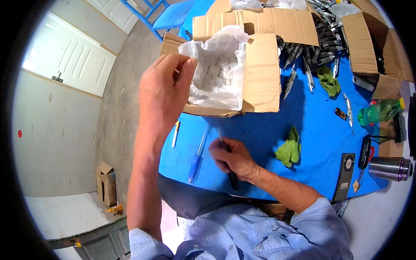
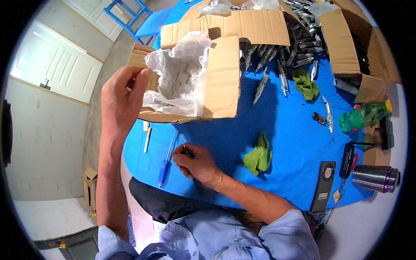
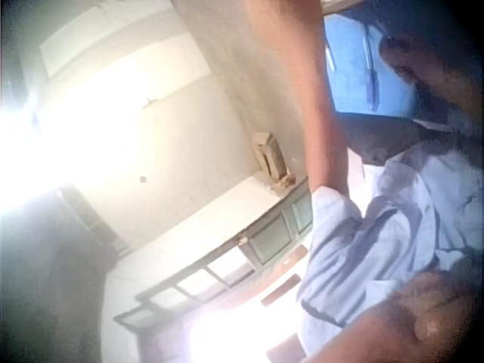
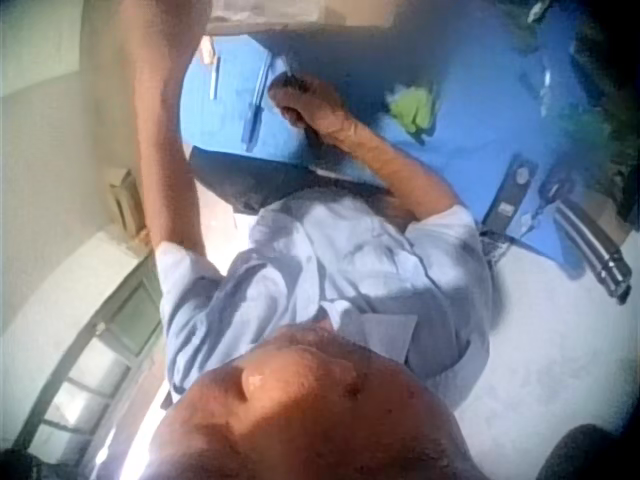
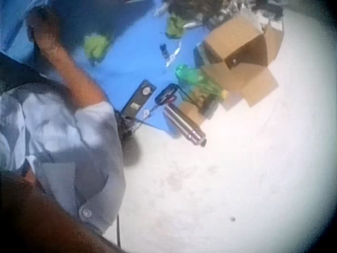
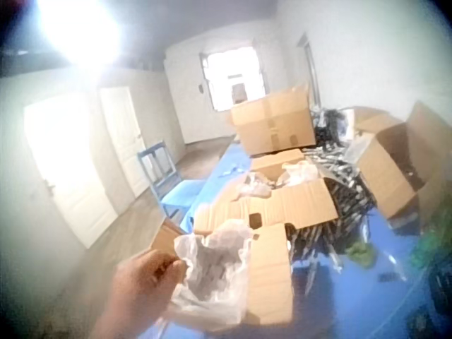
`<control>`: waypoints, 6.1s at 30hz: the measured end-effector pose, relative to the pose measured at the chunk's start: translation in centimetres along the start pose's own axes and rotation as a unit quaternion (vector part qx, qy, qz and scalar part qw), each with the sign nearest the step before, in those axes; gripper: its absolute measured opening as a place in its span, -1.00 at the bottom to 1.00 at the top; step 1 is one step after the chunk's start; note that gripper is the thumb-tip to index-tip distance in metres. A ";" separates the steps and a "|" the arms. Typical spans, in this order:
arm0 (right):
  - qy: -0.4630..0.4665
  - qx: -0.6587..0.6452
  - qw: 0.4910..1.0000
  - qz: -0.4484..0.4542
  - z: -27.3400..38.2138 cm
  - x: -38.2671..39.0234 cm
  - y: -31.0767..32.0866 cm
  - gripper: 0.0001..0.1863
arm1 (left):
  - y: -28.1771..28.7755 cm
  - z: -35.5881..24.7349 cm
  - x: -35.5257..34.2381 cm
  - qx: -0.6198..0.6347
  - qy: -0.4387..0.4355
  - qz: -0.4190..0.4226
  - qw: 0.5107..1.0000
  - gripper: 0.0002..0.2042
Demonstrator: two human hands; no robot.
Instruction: The person uses a screwdriver to disassemble a small metal lock cylinder, removing the internal pin and spring. They then place the disassembled parts into a cardboard box and retrieve a new lock cylinder from another box to begin the next step.
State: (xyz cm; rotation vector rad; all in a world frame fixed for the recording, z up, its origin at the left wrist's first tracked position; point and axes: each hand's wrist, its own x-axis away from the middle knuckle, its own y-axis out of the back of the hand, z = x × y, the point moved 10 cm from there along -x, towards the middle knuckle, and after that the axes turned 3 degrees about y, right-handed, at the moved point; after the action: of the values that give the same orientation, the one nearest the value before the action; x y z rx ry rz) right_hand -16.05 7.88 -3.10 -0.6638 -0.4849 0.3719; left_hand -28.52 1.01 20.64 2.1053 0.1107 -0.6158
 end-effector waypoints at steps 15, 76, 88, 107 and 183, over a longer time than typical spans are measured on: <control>-0.004 -0.038 0.998 0.040 -0.1 0.3 -0.4 -0.84 | -1.3 5.0 17.4 0.218 0.291 0.048 0.930 -0.83; -0.181 0.129 0.940 0.257 -6.0 4.4 -6.7 -0.70 | -0.4 11.2 28.1 0.384 0.460 -0.046 0.799 -0.61; -0.169 0.137 0.941 0.259 -6.1 4.3 -6.6 -0.69 | -3.4 12.9 30.1 0.445 0.533 -0.058 0.718 -0.66; -0.161 0.069 0.953 0.246 -4.0 4.7 -7.6 -0.86 | -0.2 10.1 27.5 0.380 0.478 -0.060 0.790 -0.60; 0.041 0.095 0.992 0.071 -2.0 0.6 -2.4 -0.61 | -3.1 7.8 33.9 0.386 0.512 0.086 0.762 -0.53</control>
State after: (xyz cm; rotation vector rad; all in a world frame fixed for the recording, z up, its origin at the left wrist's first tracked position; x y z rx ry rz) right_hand -14.07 5.46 -2.69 -0.5274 -0.3198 0.5159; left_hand -2.92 -8.47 -1.14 2.9783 0.3030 0.8362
